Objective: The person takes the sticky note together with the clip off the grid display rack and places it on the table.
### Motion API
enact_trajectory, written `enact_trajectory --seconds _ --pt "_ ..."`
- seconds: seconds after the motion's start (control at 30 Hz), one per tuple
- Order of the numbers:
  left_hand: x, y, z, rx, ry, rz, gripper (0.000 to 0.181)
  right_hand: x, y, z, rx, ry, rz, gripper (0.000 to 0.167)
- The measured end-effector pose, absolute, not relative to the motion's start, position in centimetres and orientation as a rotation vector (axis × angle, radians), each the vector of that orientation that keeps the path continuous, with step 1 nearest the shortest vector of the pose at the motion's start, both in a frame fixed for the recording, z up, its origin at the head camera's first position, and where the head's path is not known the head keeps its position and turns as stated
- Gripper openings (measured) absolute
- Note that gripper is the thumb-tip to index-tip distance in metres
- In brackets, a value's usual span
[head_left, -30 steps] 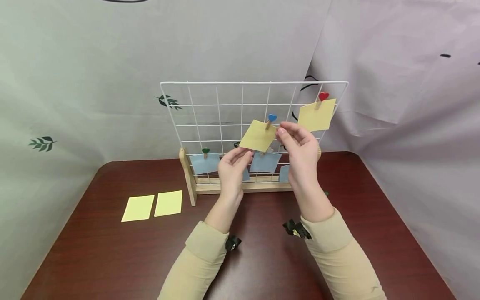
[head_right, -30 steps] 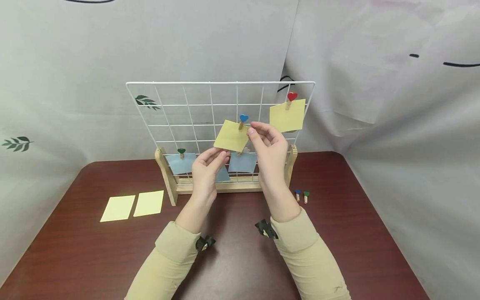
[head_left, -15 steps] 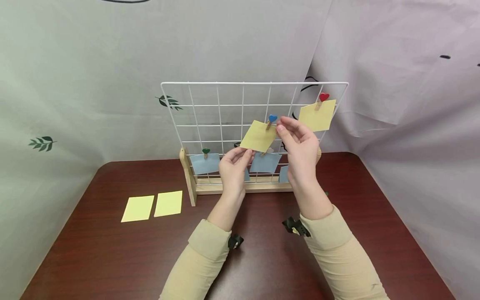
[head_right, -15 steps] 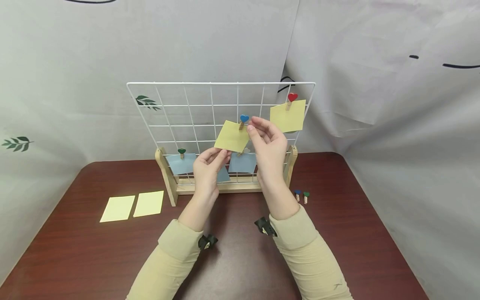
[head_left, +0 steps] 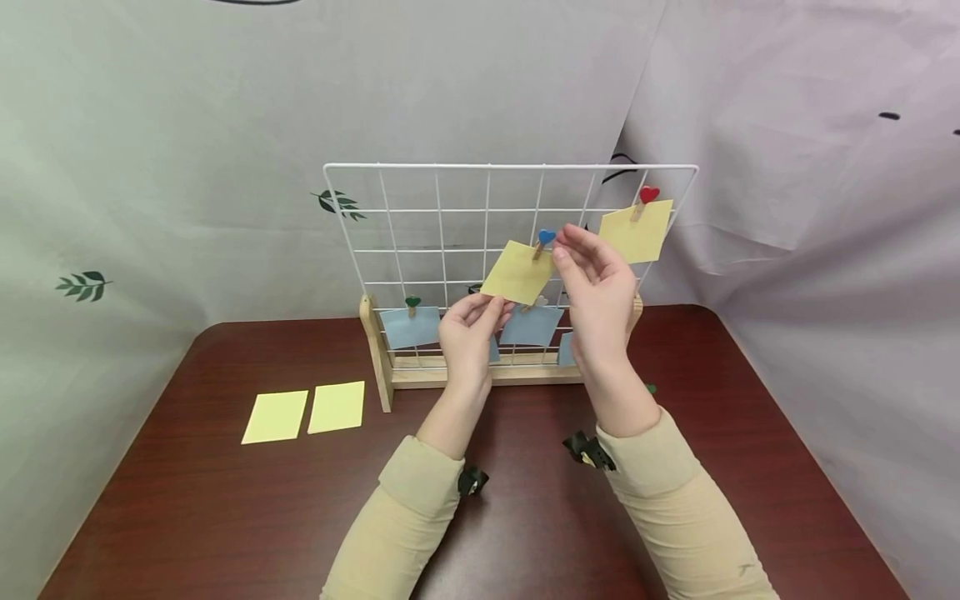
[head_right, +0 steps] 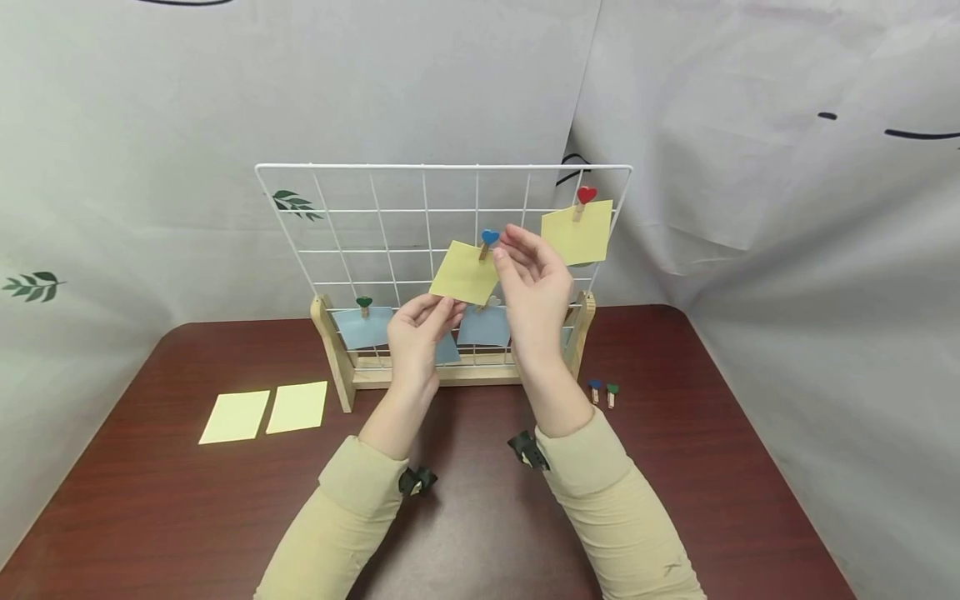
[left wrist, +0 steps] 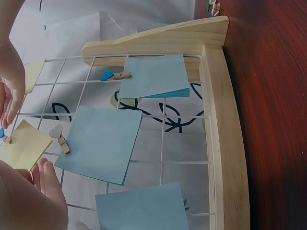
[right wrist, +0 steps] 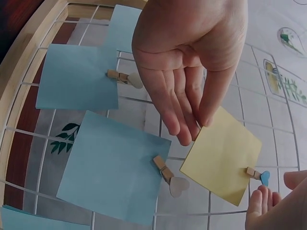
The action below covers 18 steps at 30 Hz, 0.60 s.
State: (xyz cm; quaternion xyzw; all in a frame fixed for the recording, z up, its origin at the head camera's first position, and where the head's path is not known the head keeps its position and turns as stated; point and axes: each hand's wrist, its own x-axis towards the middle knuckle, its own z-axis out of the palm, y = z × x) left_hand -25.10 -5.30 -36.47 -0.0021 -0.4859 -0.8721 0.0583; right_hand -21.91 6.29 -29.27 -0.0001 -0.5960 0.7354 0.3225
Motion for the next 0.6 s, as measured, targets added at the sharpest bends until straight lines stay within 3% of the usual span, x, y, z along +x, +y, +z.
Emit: enact_trajectory --seconds 0.6 --pt "-25.10 -5.13 -36.34 0.032 -1.455 -2.652 0.008 -22.45 5.76 -28.97 0.022 -1.674 1.812 0.039"
